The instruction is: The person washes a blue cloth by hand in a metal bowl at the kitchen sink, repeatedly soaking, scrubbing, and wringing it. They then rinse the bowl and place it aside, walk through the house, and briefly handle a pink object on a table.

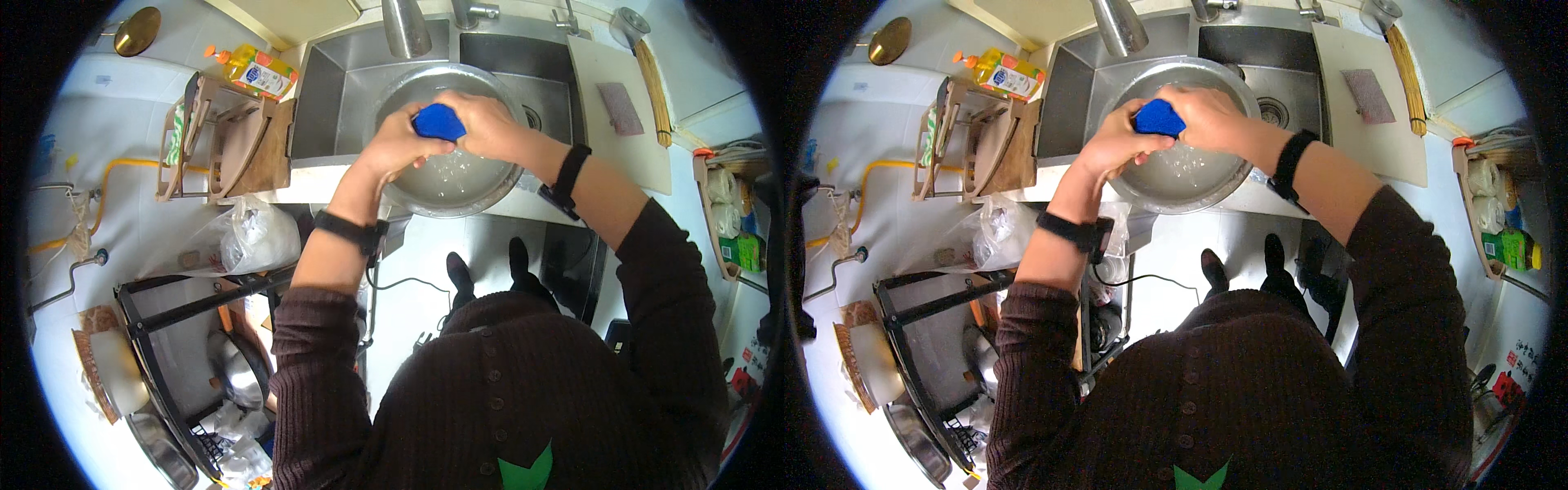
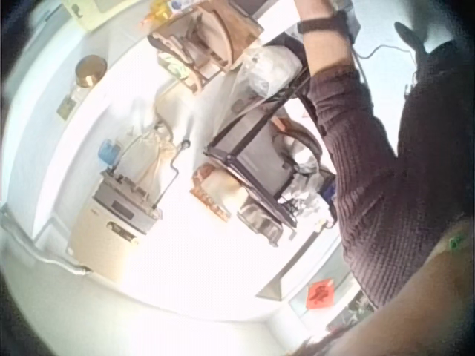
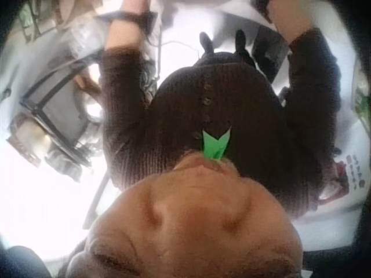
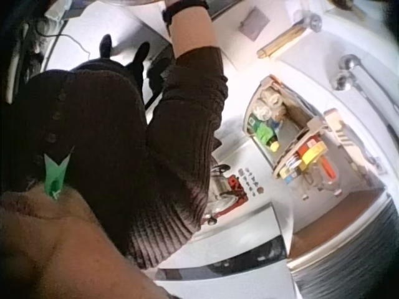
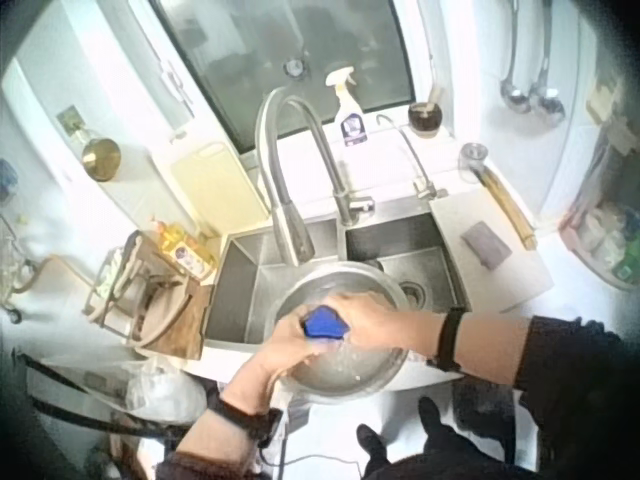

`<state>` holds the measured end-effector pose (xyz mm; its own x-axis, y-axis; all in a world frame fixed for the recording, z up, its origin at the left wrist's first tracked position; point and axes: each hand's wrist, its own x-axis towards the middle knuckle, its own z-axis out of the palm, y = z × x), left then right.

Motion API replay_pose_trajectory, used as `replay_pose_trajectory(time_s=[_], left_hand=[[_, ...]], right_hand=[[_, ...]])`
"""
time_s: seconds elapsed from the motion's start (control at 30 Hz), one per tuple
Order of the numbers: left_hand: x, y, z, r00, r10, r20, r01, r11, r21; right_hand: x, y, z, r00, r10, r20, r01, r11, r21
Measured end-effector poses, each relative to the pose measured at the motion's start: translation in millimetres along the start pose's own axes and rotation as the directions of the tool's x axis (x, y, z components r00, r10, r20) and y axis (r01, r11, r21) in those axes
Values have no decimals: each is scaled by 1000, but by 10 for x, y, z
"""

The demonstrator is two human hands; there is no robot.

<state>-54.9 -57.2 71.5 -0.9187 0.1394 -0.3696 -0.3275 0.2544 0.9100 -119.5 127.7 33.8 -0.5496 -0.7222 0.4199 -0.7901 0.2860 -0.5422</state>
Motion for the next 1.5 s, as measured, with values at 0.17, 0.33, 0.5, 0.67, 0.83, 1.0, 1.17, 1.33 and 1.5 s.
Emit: replay_pose_trajectory(time_s=[0.17,0.33,0.5,0.67,0.83,1.0,1.17,1.33,1.5], left_hand=[[-116,72,-84,961,276,-18,-276,961,12],[-53,64,106,825,557,-100,-565,810,-155],[-114,91,218,794,582,-178,-581,812,64],[42,78,320,831,344,-437,-436,891,-128],[218,-4,383,807,237,-541,-402,891,-209],[383,-217,422,771,188,-608,-323,939,-120],[548,-408,386,657,247,-712,-262,961,92],[555,-464,373,645,163,-747,-254,967,-9],[530,-411,388,648,-24,-761,-266,930,-255]], right_hand=[[-20,-43,-194,676,321,663,-735,239,634],[-18,-154,-88,716,71,694,-659,-258,707],[29,-307,-21,631,178,755,-740,-156,655],[216,-393,-40,628,291,722,-761,36,647],[210,-288,192,572,546,612,-811,266,521],[135,-118,529,674,638,373,-739,597,314],[92,-222,486,670,683,292,-736,664,135],[109,-413,317,687,672,275,-709,703,53],[66,-431,347,754,620,216,-621,780,-72]])
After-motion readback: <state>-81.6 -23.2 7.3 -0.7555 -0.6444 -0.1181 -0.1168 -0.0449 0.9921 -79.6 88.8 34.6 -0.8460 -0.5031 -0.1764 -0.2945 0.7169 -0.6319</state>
